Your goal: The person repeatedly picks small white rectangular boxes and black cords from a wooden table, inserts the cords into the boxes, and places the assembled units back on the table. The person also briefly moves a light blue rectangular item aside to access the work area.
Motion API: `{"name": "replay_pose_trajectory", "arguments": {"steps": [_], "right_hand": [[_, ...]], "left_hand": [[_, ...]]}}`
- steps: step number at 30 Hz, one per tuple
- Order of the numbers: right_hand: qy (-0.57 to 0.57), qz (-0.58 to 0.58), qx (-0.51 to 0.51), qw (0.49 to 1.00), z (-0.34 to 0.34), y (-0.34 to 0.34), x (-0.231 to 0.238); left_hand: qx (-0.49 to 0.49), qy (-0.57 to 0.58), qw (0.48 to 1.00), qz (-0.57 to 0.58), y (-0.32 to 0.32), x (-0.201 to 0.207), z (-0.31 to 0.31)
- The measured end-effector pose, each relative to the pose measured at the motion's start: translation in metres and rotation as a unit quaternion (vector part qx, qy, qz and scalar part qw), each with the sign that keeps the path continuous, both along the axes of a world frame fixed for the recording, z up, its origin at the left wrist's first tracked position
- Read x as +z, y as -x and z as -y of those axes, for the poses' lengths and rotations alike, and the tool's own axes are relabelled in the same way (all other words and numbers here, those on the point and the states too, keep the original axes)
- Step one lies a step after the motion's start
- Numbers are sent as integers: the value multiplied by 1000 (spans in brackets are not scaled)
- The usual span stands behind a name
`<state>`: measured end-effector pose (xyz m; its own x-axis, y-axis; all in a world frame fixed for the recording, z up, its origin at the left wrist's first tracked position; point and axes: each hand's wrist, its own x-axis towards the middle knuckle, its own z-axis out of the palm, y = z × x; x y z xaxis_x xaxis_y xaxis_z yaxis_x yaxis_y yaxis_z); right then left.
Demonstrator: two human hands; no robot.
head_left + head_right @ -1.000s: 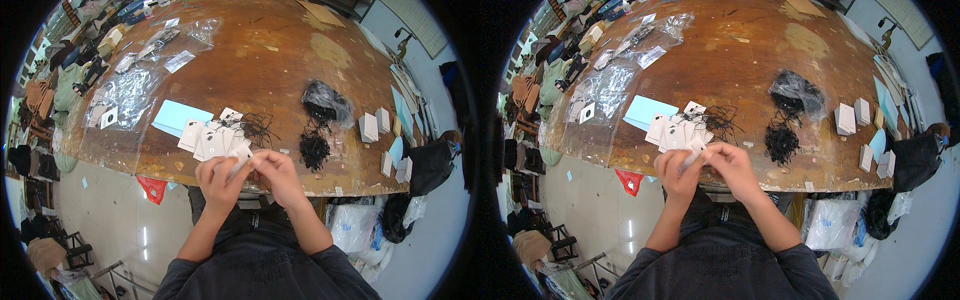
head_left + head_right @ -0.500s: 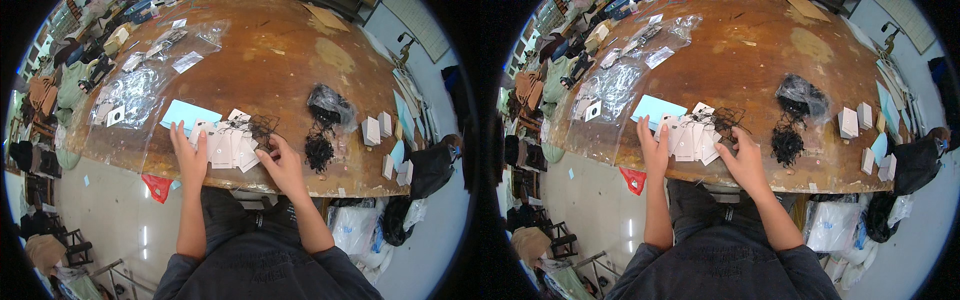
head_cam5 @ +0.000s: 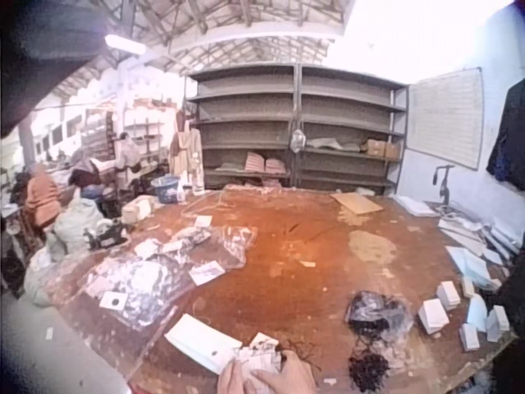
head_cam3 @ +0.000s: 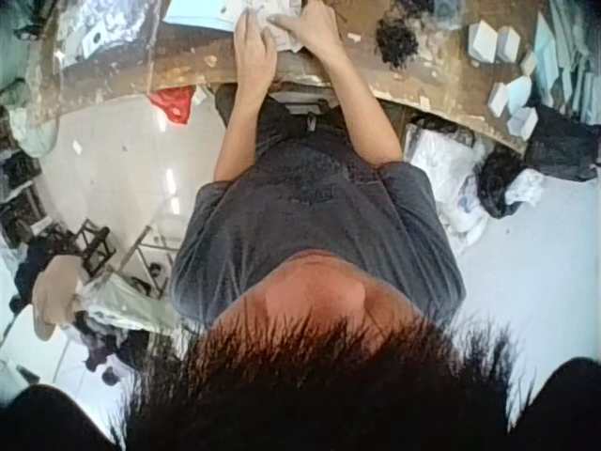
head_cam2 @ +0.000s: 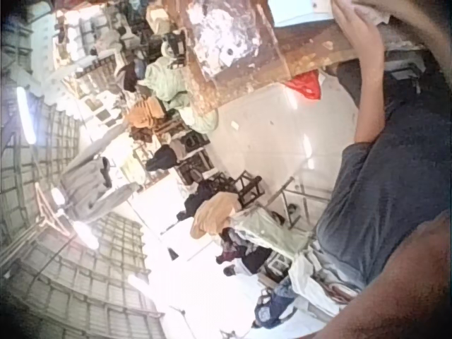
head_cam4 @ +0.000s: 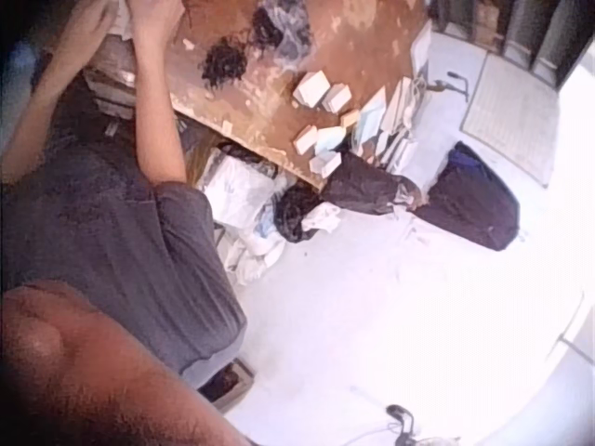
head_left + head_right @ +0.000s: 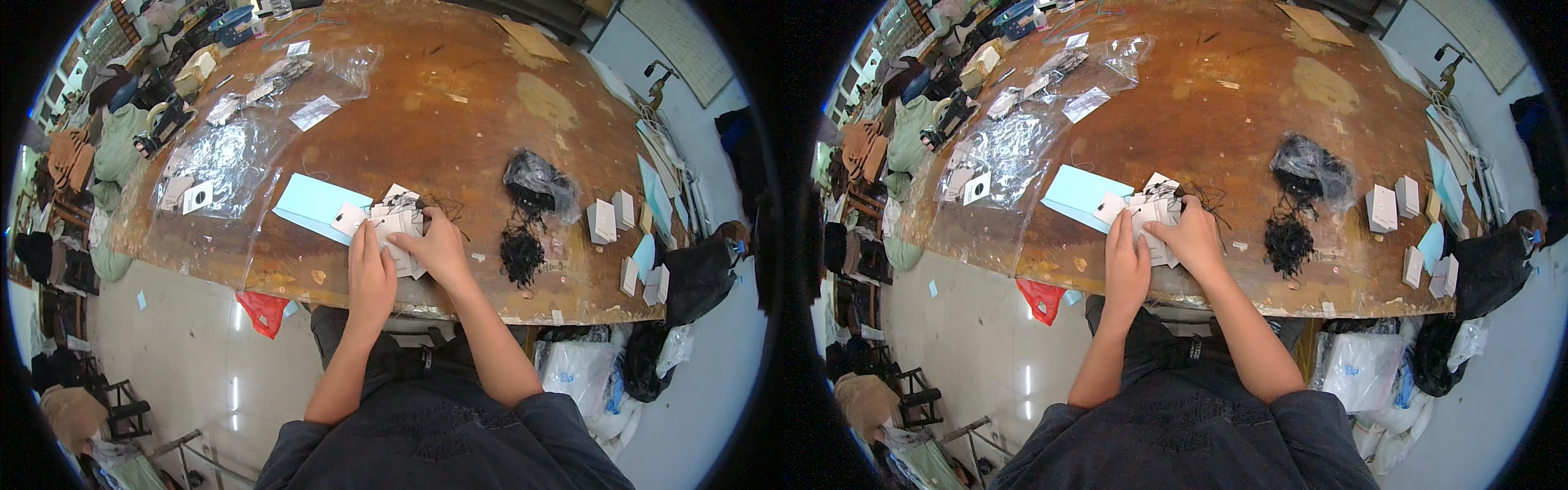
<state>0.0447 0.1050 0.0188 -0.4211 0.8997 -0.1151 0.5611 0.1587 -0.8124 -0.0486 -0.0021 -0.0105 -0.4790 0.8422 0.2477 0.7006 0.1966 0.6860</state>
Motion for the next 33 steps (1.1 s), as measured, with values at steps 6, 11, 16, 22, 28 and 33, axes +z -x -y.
{"name": "replay_pose_trajectory", "arguments": {"steps": [6,11,16,22,28,33], "right_hand": [[19,18,-21,999,2,-4,8],[17,108,26,994,-4,5,11],[-128,91,60,986,4,11,3],[114,-80,47,989,-11,13,-5],[293,-311,72,901,-7,16,-5],[276,-317,15,907,0,-2,-4]], "left_hand": [[43,-3,992,-115,-5,2,4],[-45,-23,997,54,0,6,4],[-37,-33,995,82,-3,6,5],[-56,-55,990,119,-10,6,4],[-63,-109,977,173,-3,2,4],[-85,-276,918,271,5,8,16]]}}
